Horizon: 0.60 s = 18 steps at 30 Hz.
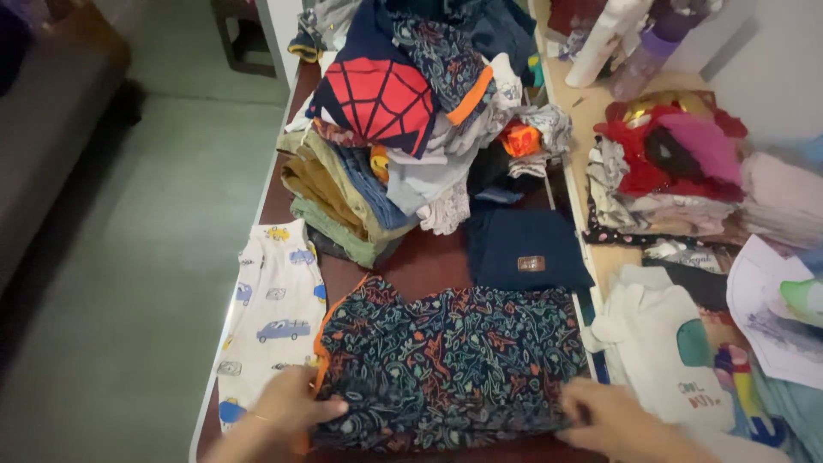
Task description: Folding various items of clothing from a large pile on a table.
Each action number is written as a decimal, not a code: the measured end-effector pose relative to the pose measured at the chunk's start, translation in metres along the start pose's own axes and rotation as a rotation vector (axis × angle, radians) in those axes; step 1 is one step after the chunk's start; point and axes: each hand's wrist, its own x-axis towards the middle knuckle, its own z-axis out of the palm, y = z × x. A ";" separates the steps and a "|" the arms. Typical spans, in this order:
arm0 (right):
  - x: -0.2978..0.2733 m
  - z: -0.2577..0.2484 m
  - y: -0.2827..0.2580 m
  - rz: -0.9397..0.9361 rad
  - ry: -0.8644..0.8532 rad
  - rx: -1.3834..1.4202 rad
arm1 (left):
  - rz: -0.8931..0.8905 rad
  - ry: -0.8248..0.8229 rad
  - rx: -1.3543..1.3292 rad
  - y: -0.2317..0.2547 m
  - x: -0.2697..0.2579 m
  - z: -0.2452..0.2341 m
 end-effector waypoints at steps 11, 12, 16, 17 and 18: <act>-0.005 -0.228 0.083 -0.112 0.798 0.398 | 0.853 0.176 -0.710 0.192 -0.031 -0.267; -0.012 -0.234 0.120 -0.122 0.805 0.392 | 0.859 0.188 -0.711 0.195 -0.049 -0.277; -0.039 -0.159 0.221 -0.205 0.742 0.312 | 1.088 -0.091 -0.872 0.154 -0.104 -0.288; -0.049 -0.128 0.238 -0.221 0.724 0.295 | 1.151 -0.138 -0.736 0.134 -0.112 -0.286; -0.046 -0.118 0.217 -0.238 0.706 0.279 | 1.144 -0.141 -0.739 0.116 -0.115 -0.276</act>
